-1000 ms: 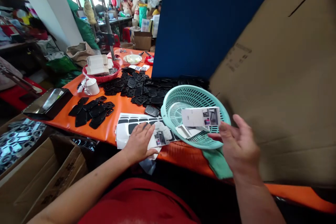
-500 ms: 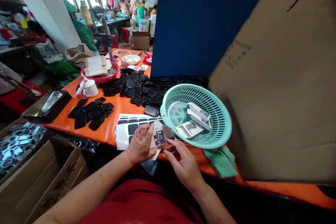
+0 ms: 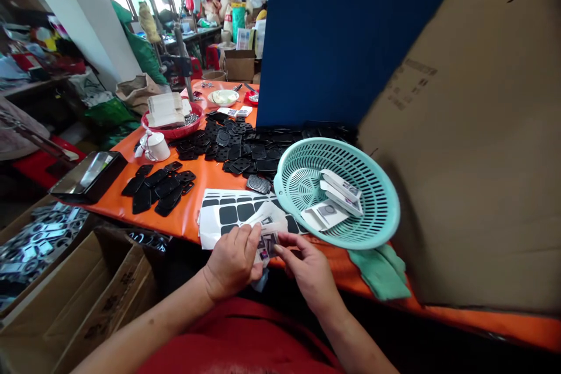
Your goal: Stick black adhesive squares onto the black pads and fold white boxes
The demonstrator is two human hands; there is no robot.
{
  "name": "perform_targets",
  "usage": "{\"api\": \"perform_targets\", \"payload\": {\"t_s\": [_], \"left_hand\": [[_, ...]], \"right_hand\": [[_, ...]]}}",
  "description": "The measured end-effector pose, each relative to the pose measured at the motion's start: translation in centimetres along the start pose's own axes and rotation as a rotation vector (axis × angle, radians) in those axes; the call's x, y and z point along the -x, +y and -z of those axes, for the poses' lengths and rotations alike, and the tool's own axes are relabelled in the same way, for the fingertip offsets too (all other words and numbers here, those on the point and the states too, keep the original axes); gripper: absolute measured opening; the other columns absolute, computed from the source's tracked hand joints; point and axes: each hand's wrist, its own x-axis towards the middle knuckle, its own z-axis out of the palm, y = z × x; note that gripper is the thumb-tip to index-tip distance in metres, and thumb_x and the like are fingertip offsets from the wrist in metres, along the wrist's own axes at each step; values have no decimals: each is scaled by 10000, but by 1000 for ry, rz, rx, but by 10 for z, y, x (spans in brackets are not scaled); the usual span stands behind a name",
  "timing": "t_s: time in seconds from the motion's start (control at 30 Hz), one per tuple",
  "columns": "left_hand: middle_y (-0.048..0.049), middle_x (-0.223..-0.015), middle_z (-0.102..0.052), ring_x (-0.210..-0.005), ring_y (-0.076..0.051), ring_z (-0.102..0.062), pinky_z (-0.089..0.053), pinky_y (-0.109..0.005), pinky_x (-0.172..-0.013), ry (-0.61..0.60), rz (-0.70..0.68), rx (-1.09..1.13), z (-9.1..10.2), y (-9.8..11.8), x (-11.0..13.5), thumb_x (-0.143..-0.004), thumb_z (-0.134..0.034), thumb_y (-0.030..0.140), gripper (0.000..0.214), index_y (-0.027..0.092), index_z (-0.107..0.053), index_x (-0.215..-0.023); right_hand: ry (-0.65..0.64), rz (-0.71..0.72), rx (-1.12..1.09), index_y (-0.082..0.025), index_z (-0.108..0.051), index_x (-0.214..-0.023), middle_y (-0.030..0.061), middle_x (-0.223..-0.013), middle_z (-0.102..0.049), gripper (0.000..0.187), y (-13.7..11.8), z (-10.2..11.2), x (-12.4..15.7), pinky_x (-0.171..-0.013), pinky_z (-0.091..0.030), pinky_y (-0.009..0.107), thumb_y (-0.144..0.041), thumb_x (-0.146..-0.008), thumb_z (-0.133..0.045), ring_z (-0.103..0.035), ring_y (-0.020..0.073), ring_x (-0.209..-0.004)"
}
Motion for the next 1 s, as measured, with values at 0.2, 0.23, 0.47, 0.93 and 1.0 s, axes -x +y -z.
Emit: {"api": "perform_targets", "payload": {"t_s": [0.2, 0.23, 0.47, 0.93, 1.0], "left_hand": [[-220, -1061, -644, -779, -288, -618, -498, -367, -578, 67, -82, -83, 21, 7, -5, -804, -501, 286, 606, 19, -389, -1336], [-220, -1054, -648, -764, -284, -616, -496, -368, -568, 76, -98, -87, 23, 7, -6, -798, -505, 269, 592, 10, -402, -1321], [-196, -985, -659, -756, -279, -625, -512, -377, -577, 120, -150, -37, 27, 8, -4, -797, -489, 224, 556, 23, -402, -1308], [-56, -733, -677, -598, -198, -649, -482, -283, -536, -157, 180, 540, 9, 30, 26, -884, -474, 234, 212, 140, -502, -1072], [-44, -758, -684, -641, -185, -655, -480, -267, -579, -245, 373, 737, 11, 31, 27, -896, -496, 266, 152, 172, -515, -1014]], "right_hand": [[2, -41, 16, -171, -660, -880, -5, -555, -628, 451, -11, 7, 9, -316, -306, 185, -568, -690, -756, -418, 66, -333], [-4, -45, 17, -175, -653, -876, -21, -523, -601, 449, -12, 7, 11, -308, -290, 177, -572, -692, -754, -408, 64, -323], [-61, -122, -77, -210, -553, -813, -57, -535, -576, 461, -19, 3, 22, -266, -235, 155, -583, -656, -773, -369, 45, -278], [-193, 171, 134, -199, -697, -773, 8, -692, -636, 152, -15, 4, 18, -428, -438, 215, -348, -803, -684, -497, 91, -453], [-57, 360, 259, -213, -719, -872, 36, -846, -655, 112, -11, 8, 18, -558, -517, 260, -301, -815, -680, -541, 108, -537]]}}
